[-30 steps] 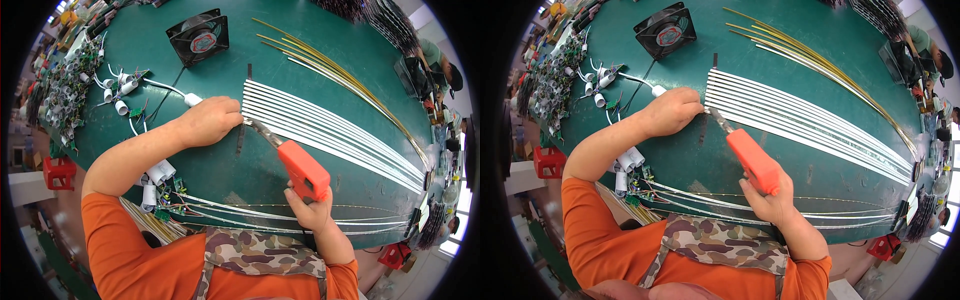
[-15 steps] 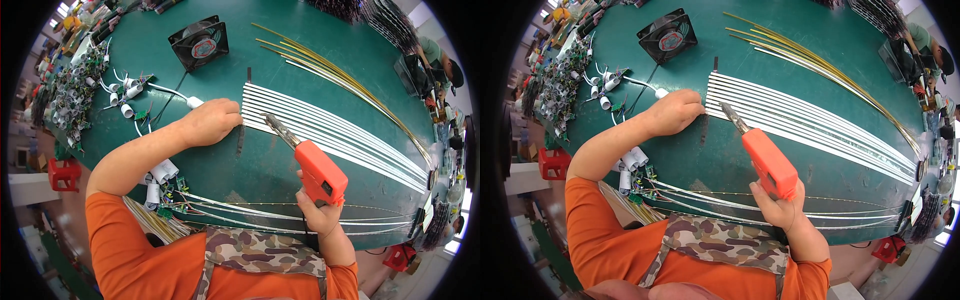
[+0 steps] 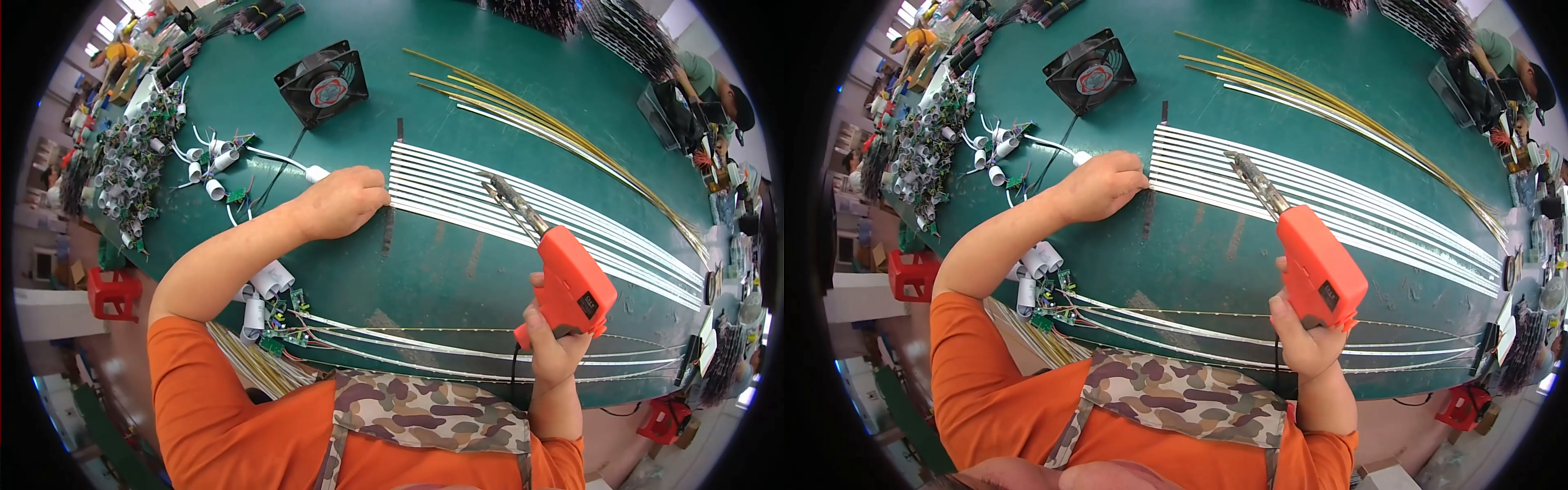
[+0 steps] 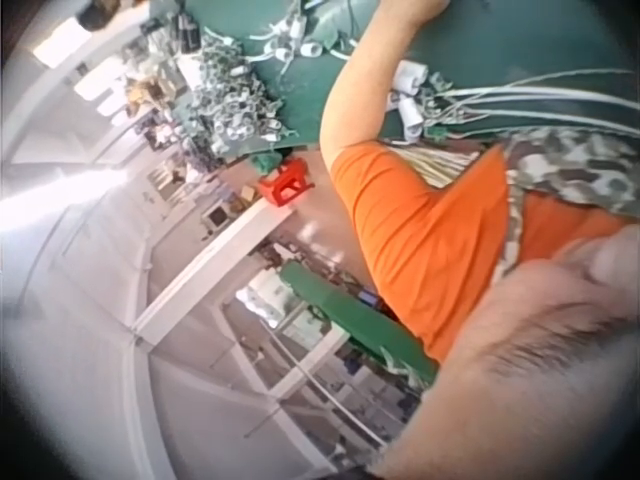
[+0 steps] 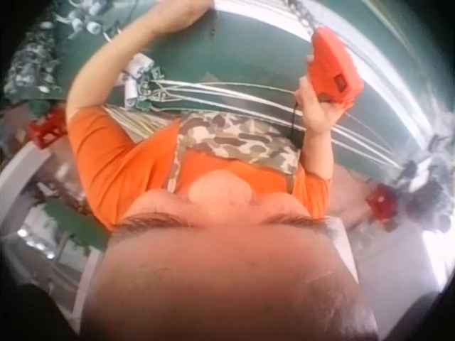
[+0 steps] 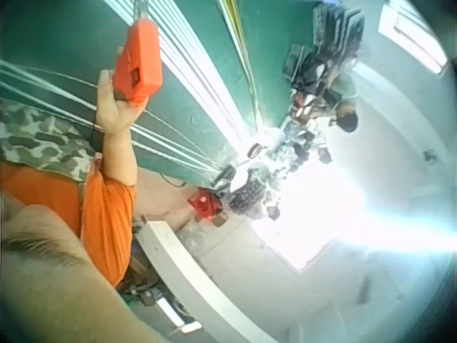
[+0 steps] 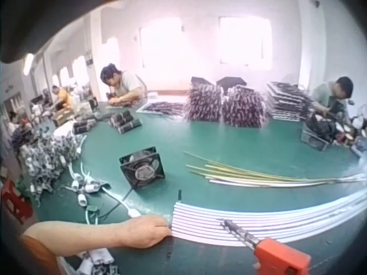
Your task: The person assembles LED strips and electronic wires onto circuit boards using a soldering iron, then cools the connections with a cooling fan.
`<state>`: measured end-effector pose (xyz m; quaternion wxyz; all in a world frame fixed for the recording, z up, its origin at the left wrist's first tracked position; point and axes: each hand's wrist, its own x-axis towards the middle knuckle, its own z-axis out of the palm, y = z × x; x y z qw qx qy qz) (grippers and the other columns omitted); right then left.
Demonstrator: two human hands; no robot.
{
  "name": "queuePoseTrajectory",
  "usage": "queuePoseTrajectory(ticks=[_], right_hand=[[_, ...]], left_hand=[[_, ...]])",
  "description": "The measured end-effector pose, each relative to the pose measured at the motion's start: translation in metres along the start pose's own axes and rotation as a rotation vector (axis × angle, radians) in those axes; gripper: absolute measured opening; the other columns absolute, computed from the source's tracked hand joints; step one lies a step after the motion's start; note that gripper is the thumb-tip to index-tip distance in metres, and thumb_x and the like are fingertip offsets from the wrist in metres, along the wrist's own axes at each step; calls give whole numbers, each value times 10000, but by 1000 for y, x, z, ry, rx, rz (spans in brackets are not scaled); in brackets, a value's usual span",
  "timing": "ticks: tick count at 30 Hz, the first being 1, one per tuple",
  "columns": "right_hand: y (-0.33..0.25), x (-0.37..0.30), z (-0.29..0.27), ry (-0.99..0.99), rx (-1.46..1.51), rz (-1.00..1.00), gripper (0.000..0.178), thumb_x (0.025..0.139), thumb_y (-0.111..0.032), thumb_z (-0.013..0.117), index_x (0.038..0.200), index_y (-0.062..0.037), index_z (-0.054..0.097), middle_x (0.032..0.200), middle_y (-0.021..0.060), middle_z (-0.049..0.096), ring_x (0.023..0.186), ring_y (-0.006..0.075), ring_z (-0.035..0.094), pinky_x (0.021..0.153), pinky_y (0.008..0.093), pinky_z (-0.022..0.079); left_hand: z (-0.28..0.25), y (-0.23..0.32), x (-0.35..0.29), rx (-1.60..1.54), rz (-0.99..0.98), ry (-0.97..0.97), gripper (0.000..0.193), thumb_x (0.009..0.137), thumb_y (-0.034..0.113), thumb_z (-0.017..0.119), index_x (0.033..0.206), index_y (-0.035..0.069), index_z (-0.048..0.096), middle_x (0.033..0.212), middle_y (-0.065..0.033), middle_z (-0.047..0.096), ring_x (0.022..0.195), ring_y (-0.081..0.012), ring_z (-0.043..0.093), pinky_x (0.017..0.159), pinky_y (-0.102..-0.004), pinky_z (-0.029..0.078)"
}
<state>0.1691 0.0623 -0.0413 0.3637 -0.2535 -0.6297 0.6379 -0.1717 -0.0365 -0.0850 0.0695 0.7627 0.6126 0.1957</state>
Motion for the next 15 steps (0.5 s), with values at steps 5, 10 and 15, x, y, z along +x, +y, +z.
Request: queuePoseTrajectory(ticks=[5, 10, 15], right_hand=[[8, 3, -2, -12, 1, -25, 484, 804, 51, 610, 1272, 59, 486, 1090, 114, 633, 744, 84, 557, 654, 249, 462], [7, 6, -13, -8, 45, -21, 479, 805, 48, 609, 1268, 60, 487, 1074, 117, 635, 744, 85, 556, 652, 252, 465], [8, 6, -19, -33, 15, -62, 537, 802, 52, 620, 1314, 32, 459, 1165, 137, 610, 859, 115, 592, 717, 271, 491]], left_hand=[[-9, -1, -5, 37, -28, -63, 182, 766, 40, 656, 944, 50, 621, 901, -109, 588, 879, -334, 575, 747, -426, 479], [-35, 1, -15, 154, -75, -13, 358, 753, 118, 723, 1085, 68, 601, 1096, -126, 575, 1034, -347, 540, 888, -448, 440], [-29, -18, -30, 161, -143, -79, 300, 788, 177, 705, 1045, 59, 606, 1017, -106, 575, 992, -317, 546, 857, -417, 451]])
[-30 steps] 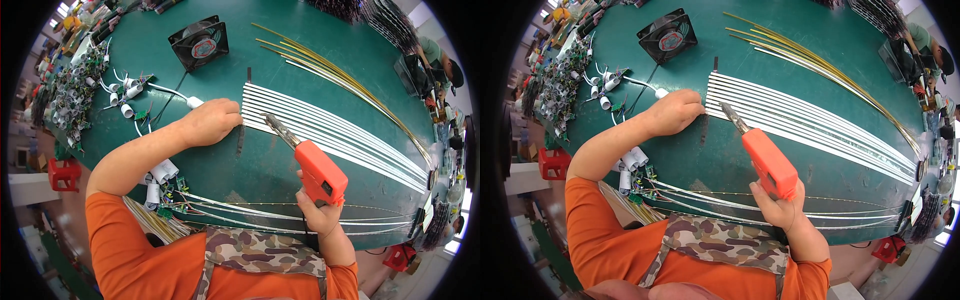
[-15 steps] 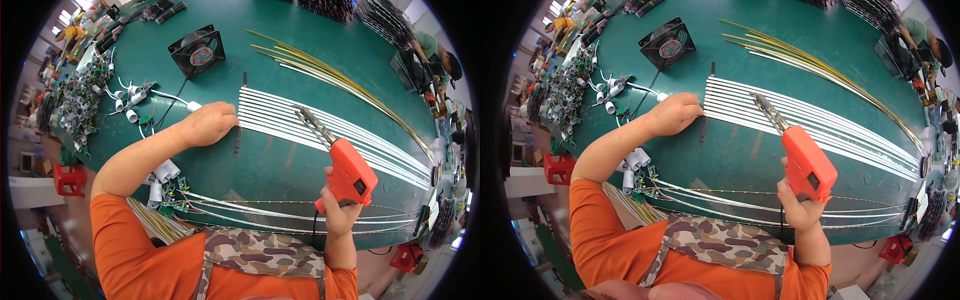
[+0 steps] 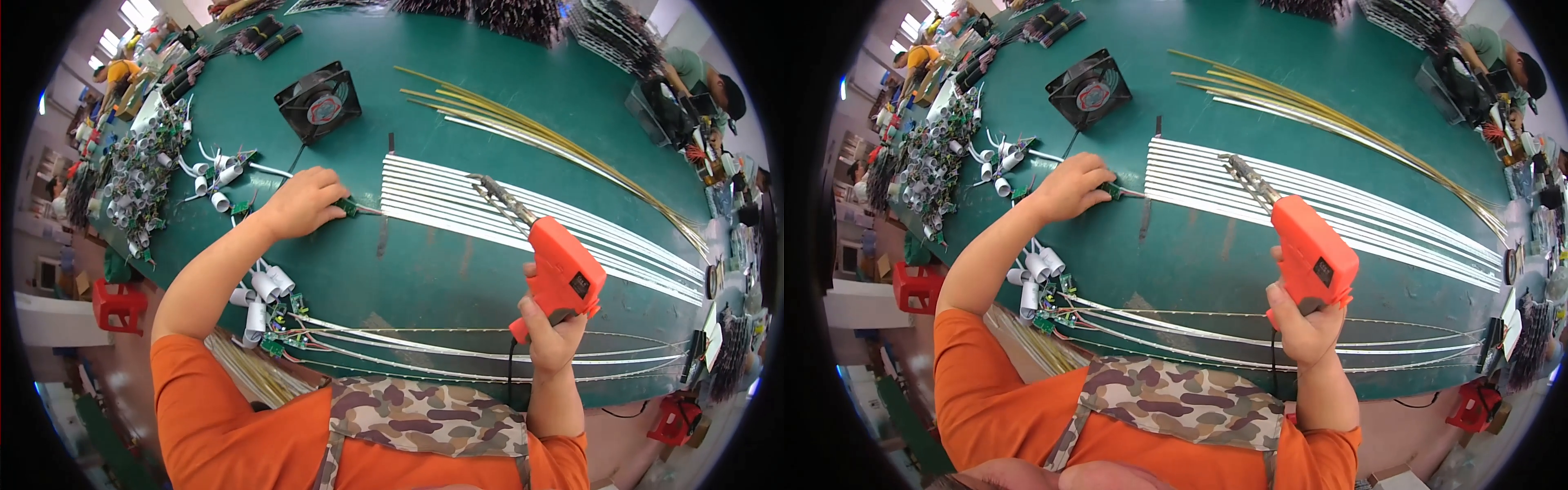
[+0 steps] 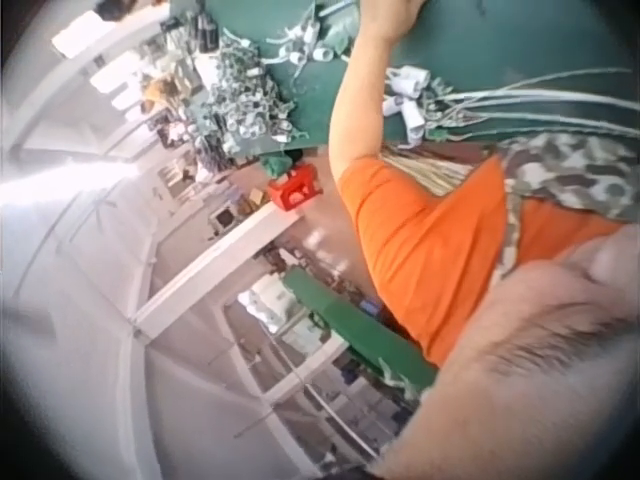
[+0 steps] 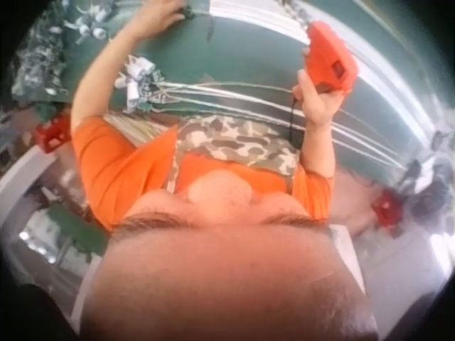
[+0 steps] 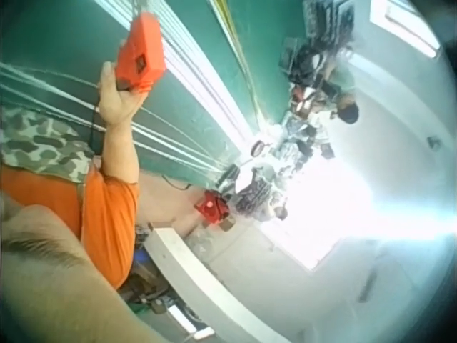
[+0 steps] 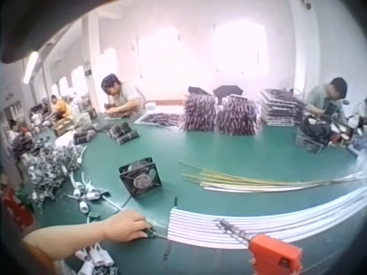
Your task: The person assembles LED strips and electronic wires onto circuit boards using a soldering iron, then cools the connections with a cooling fan.
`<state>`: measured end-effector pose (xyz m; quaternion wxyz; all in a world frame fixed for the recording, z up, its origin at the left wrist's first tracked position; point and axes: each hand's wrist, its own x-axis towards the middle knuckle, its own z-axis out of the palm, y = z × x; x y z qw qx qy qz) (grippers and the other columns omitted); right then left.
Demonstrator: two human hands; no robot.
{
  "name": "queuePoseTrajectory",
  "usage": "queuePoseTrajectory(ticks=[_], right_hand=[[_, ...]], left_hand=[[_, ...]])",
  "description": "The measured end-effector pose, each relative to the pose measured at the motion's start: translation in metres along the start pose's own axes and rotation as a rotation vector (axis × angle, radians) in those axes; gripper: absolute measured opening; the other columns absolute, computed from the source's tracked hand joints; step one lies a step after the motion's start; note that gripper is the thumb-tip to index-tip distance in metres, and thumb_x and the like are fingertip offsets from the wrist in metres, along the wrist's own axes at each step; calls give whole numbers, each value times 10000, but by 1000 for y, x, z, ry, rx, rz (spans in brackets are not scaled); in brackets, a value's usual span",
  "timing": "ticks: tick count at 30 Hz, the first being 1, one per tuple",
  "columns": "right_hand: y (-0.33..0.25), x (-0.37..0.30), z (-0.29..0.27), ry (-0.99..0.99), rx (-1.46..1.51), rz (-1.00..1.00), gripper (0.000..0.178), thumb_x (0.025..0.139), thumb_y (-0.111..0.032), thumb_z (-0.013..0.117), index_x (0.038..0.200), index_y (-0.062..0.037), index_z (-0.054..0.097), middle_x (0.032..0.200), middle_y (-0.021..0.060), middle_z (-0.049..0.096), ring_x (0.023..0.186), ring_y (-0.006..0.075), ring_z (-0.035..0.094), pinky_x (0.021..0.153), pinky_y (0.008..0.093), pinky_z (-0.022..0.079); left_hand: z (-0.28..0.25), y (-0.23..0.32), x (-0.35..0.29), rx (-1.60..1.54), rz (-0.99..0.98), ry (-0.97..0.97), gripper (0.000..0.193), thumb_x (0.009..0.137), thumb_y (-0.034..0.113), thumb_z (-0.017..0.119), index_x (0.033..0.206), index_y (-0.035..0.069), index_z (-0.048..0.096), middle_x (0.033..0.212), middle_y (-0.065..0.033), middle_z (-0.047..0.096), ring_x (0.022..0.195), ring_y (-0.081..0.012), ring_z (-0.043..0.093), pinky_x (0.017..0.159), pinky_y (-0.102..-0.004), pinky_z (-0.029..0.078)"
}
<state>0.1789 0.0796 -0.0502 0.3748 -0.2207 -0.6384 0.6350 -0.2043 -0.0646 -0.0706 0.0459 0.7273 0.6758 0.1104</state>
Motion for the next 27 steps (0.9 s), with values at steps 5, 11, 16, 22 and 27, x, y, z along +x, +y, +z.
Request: queuePoseTrajectory(ticks=[5, 11, 16, 22, 27], right_hand=[[-1, -2, -2, -11, 7, -102, 592, 812, 4, 659, 1362, -4, 439, 1290, 121, 549, 1188, 219, 541, 990, 356, 430], [-12, -2, -1, 2, -59, 43, 484, 833, -74, 680, 1281, -19, 505, 1053, 49, 604, 959, 113, 554, 858, 278, 443], [-30, -8, -9, 50, 16, 71, 384, 840, -85, 679, 1193, -11, 546, 845, -14, 548, 748, 69, 483, 686, 250, 429], [-36, -11, -17, 34, 90, 168, 403, 847, -68, 670, 1222, -5, 536, 906, 5, 575, 819, 92, 526, 740, 271, 449], [-15, -5, -10, 44, 19, 86, 399, 818, -63, 703, 1184, -21, 549, 955, 10, 584, 845, 102, 522, 757, 277, 459]], left_hand=[[-8, 3, 11, -6, 22, -111, 251, 793, 180, 689, 974, 38, 587, 921, -151, 590, 904, -372, 553, 764, -463, 452], [-61, 49, 9, 23, 16, -25, 275, 674, 106, 745, 874, 38, 569, 819, -145, 565, 815, -376, 551, 698, -473, 434], [-115, 83, -24, 34, 21, -31, 296, 626, 121, 763, 859, 48, 595, 777, -136, 559, 785, -364, 551, 682, -464, 431], [-94, 79, -65, -107, 4, -435, 390, 573, 163, 807, 917, 52, 661, 859, -129, 607, 852, -358, 583, 766, -453, 470], [-77, 87, -60, -139, -34, -277, 591, 611, 156, 810, 1143, 32, 584, 1176, -207, 557, 1091, -419, 536, 918, -441, 458]])
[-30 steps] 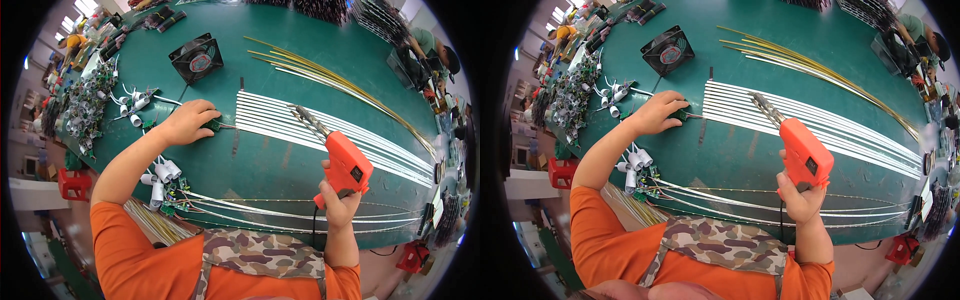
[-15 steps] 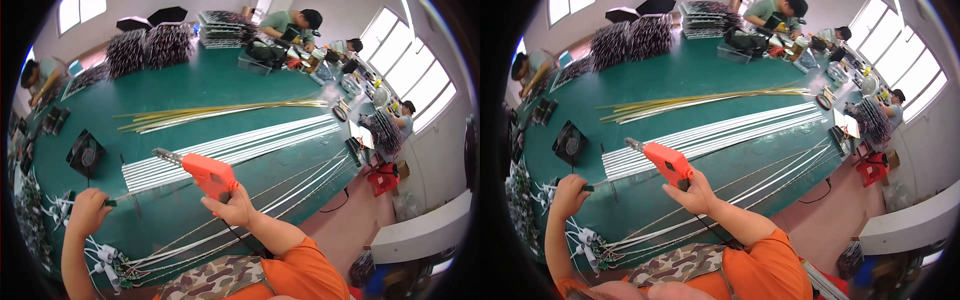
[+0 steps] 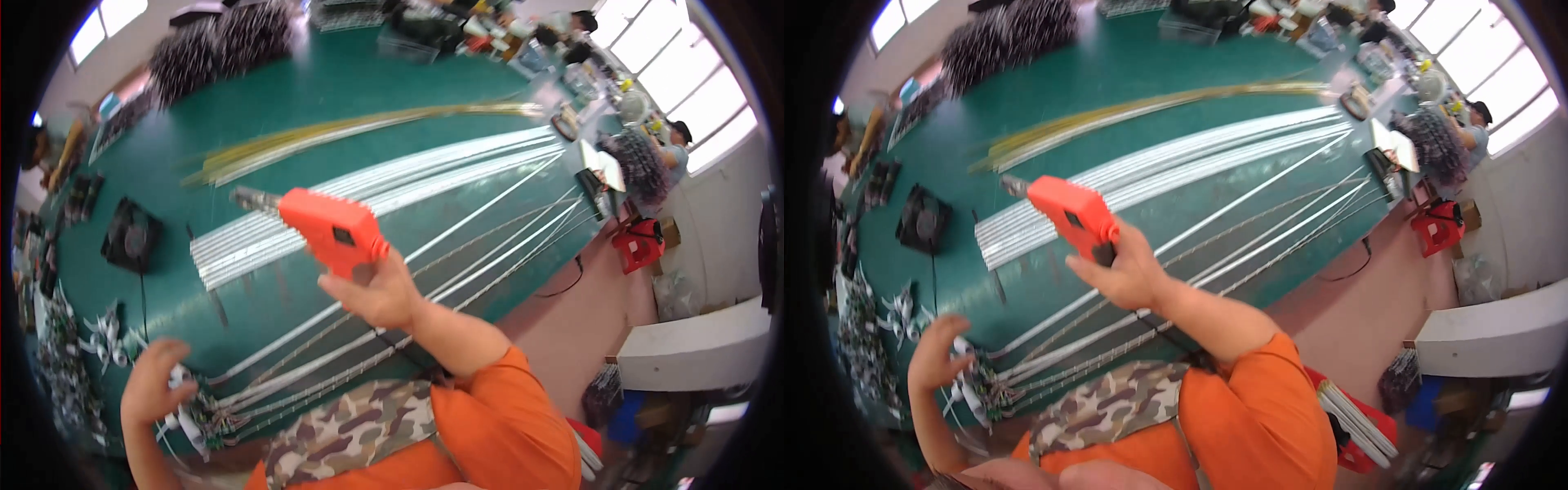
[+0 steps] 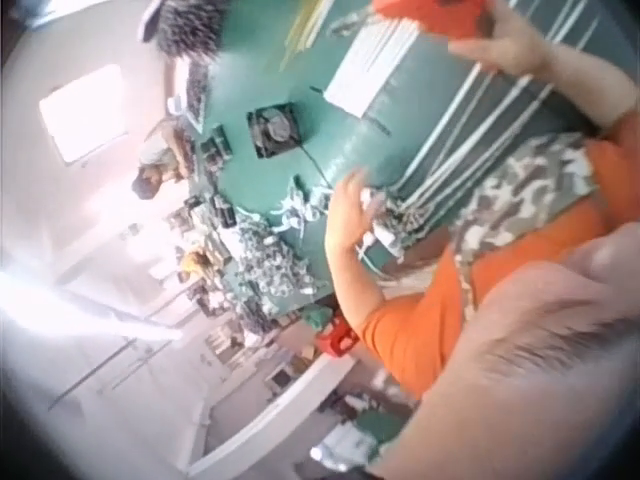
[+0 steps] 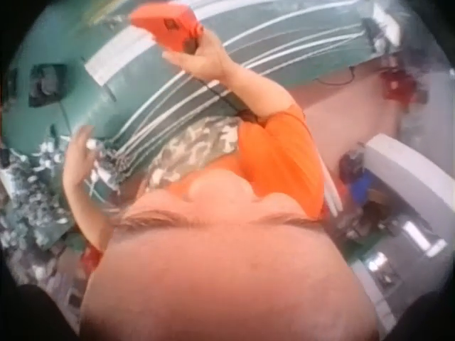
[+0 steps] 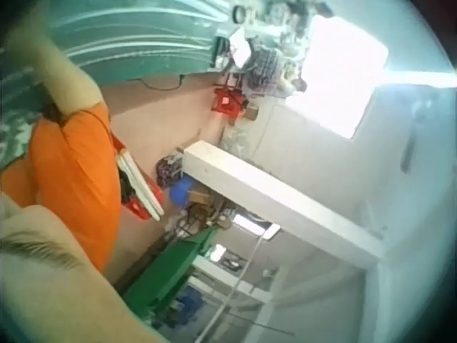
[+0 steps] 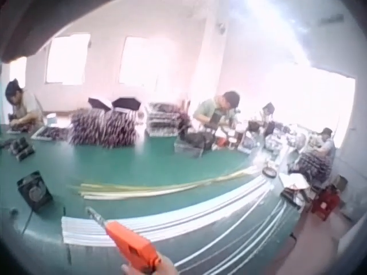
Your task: The person assembles LED strips and electronic wires onto circuit boards using a soldering iron, then cools the connections with a cooling fan.
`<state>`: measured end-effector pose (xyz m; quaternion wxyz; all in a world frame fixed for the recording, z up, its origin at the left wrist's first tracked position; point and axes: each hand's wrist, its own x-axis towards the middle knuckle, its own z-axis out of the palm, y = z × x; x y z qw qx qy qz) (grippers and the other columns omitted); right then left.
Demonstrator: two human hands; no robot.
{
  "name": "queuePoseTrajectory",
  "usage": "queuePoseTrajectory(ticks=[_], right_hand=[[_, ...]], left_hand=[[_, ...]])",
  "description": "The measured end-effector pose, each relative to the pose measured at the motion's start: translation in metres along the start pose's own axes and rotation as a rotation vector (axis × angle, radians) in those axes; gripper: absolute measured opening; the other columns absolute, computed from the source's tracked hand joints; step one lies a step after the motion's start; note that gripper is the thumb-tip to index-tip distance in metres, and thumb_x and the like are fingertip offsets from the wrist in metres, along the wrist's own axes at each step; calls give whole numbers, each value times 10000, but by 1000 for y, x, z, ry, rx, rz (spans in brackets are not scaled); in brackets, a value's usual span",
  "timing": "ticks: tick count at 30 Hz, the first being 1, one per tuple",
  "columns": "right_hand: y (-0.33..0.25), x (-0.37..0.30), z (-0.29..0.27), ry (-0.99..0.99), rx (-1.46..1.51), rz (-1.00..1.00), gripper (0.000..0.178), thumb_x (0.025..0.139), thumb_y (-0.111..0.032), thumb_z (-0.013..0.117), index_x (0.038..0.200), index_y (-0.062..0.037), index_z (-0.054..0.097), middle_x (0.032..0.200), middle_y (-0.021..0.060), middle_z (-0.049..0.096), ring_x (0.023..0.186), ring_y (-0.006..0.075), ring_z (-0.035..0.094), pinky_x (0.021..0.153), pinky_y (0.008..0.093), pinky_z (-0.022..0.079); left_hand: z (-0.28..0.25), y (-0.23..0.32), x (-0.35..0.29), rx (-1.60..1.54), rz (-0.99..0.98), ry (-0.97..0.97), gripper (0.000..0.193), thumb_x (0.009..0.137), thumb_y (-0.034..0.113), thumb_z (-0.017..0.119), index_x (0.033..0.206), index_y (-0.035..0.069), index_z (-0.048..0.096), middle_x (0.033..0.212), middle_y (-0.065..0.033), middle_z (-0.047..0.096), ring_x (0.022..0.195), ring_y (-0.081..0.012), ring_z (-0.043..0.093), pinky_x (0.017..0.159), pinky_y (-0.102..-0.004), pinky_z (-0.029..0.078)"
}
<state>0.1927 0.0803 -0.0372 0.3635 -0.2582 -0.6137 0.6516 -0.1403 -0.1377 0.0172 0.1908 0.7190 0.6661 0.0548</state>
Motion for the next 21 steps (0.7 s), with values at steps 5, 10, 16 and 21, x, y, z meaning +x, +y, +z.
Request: queuePoseTrajectory(ticks=[5, 10, 16, 21], right_hand=[[-5, 8, -9, 101, 97, -122, 288, 814, -58, 720, 1070, -41, 589, 874, -14, 605, 774, 70, 563, 698, 252, 469], [-13, 23, -4, 161, 415, -99, 448, 870, -15, 564, 1294, 34, 428, 1193, 192, 590, 1013, 247, 622, 935, 403, 475], [-5, 15, -9, 195, 372, -141, 496, 875, -51, 557, 1333, 42, 390, 1189, 200, 580, 976, 245, 621, 868, 367, 500], [-15, -1, -35, 245, 362, -292, 503, 913, -77, 539, 1367, 46, 362, 1225, 192, 558, 947, 197, 606, 809, 313, 507]], left_hand=[[15, 23, 56, -112, 111, -98, 505, 727, 163, 751, 1171, 6, 571, 1173, -190, 565, 1085, -384, 539, 927, -428, 451], [35, 39, 67, -125, 171, -69, 505, 757, 219, 738, 1179, -5, 575, 1209, -197, 558, 1124, -365, 536, 953, -433, 447], [91, 95, 143, -64, 293, -112, 720, 772, 397, 730, 1284, -45, 482, 1382, -238, 440, 1292, -365, 422, 1048, -439, 385], [146, 151, 183, -46, 552, 68, 842, 768, 545, 671, 1322, -46, 441, 1403, -235, 420, 1353, -371, 337, 1094, -542, 254]])
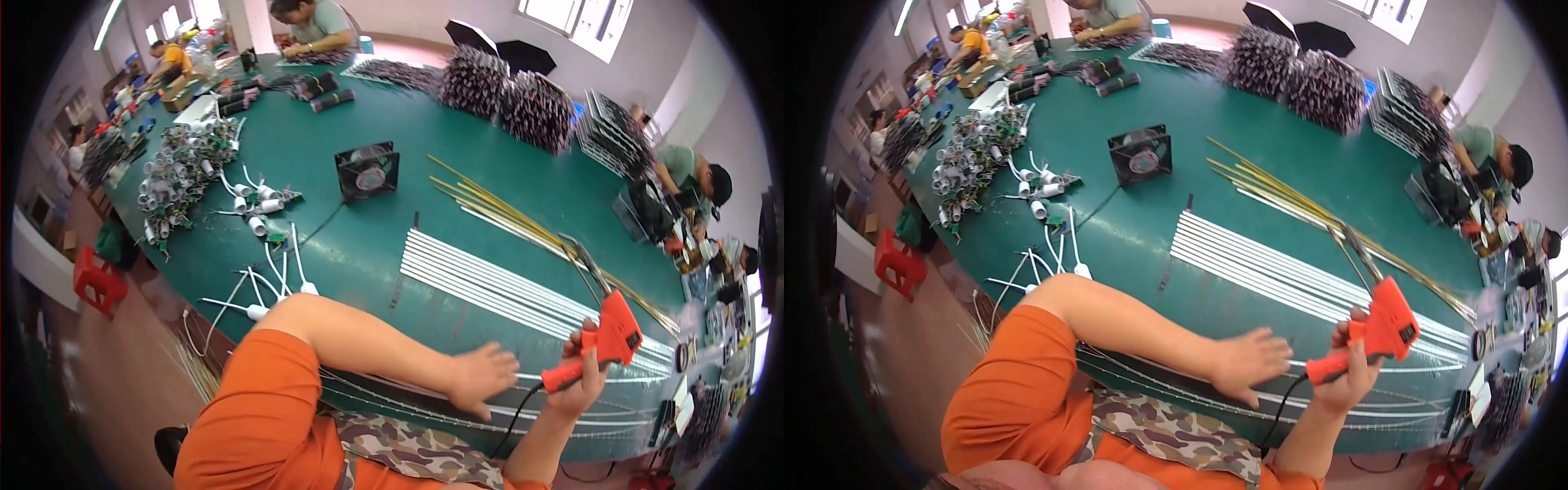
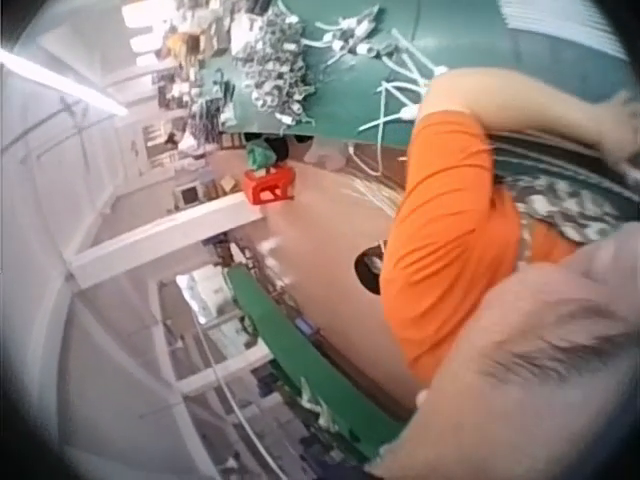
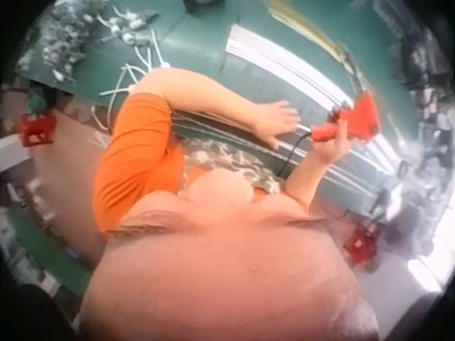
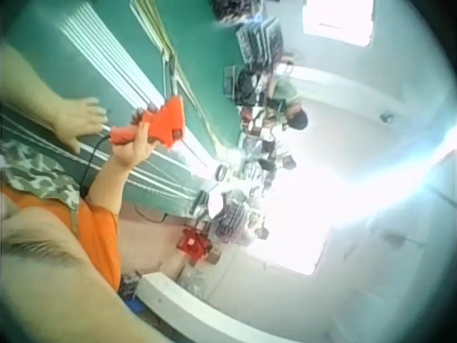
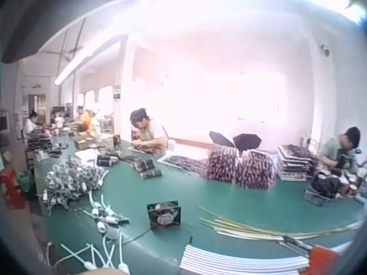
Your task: The person assembles LED strips and electronic wires onto circuit boards using a soldering iron, then cools the connections with a cooling fan.
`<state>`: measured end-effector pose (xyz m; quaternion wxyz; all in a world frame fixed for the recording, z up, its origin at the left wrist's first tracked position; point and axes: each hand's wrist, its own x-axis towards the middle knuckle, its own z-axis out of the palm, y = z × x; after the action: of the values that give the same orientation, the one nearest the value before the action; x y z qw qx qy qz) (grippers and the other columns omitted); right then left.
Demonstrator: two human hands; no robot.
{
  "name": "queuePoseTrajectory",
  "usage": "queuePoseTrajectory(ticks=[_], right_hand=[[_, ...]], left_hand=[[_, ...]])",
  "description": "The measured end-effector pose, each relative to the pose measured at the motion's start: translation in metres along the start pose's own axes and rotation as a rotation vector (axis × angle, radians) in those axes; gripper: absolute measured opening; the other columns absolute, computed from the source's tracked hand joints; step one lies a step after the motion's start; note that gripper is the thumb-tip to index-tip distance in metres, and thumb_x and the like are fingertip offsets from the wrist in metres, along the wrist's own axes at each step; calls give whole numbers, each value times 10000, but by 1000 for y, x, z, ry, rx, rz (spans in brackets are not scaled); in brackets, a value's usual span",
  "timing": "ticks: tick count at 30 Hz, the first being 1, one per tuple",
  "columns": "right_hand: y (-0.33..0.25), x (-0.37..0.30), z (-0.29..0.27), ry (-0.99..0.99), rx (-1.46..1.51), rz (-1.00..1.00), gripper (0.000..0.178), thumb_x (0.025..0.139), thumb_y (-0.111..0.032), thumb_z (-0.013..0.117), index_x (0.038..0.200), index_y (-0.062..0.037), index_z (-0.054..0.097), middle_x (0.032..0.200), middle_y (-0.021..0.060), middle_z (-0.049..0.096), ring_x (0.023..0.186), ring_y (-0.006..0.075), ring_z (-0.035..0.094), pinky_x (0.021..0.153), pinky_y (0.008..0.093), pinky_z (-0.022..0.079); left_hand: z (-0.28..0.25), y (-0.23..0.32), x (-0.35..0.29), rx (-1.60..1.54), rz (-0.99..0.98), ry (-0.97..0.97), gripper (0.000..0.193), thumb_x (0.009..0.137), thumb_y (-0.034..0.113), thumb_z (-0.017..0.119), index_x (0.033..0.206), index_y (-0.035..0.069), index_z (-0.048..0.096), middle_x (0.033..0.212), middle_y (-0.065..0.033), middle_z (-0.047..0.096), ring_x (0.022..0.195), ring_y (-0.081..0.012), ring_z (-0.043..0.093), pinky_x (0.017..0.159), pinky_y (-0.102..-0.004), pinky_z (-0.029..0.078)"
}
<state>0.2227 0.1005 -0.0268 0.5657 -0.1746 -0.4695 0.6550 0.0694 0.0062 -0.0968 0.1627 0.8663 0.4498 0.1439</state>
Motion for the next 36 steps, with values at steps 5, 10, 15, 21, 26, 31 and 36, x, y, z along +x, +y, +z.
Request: queuePoseTrajectory(ticks=[5, 10, 15, 21, 26, 31, 36], right_hand=[[12, 13, 2, 52, 62, 27, 358, 863, -6, 584, 1209, 5, 490, 1061, 126, 612, 896, 215, 623, 788, 354, 512], [-3, 17, 11, -20, 85, 87, 467, 864, -61, 598, 1302, 4, 452, 1193, 168, 589, 976, 224, 617, 883, 387, 483], [-13, 10, 8, 8, 4, 181, 530, 849, -101, 629, 1339, -13, 445, 1248, 162, 578, 1047, 229, 609, 936, 383, 467], [5, 7, 17, -9, 21, 203, 459, 852, -67, 613, 1285, 2, 476, 1208, 160, 596, 1012, 233, 626, 894, 368, 489], [6, -1, 7, 64, -102, 15, 411, 857, -6, 582, 1251, 33, 472, 1173, 158, 597, 893, 245, 653, 780, 357, 525], [16, 6, 3, -57, -6, 43, 481, 892, -51, 553, 1333, 42, 384, 1218, 193, 563, 924, 197, 594, 823, 331, 463], [26, 3, 5, -104, -66, 74, 515, 942, -101, 526, 1393, 47, 327, 1289, 185, 528, 945, 171, 562, 830, 292, 458]], left_hand=[[-2, 11, 5, -127, 199, -157, 763, 764, 408, 724, 1325, -20, 433, 1384, -197, 431, 1348, -354, 336, 1113, -537, 248], [-4, 13, 9, 28, 257, -166, 575, 846, 311, 641, 1320, 33, 471, 1421, -141, 427, 1352, -321, 351, 1118, -535, 249], [8, 13, 15, 158, 354, -147, 501, 881, 270, 585, 1322, 53, 486, 1440, -129, 427, 1345, -316, 387, 1125, -540, 241], [-12, 16, -5, 60, 230, -56, 503, 849, 280, 618, 1284, 52, 507, 1370, -161, 475, 1300, -319, 432, 1086, -521, 306], [-70, -11, -48, -99, 163, -144, 447, 836, 279, 639, 1188, 16, 560, 1206, -190, 570, 1162, -340, 533, 981, -439, 428], [-138, -45, -160, -141, -321, -100, 377, 847, 209, 645, 1176, 38, 581, 1123, -151, 623, 1055, -329, 590, 922, -419, 476], [-191, -99, -305, 59, -997, 329, 286, 841, 121, 627, 1113, 32, 638, 1088, -130, 647, 1017, -283, 624, 909, -366, 492]])
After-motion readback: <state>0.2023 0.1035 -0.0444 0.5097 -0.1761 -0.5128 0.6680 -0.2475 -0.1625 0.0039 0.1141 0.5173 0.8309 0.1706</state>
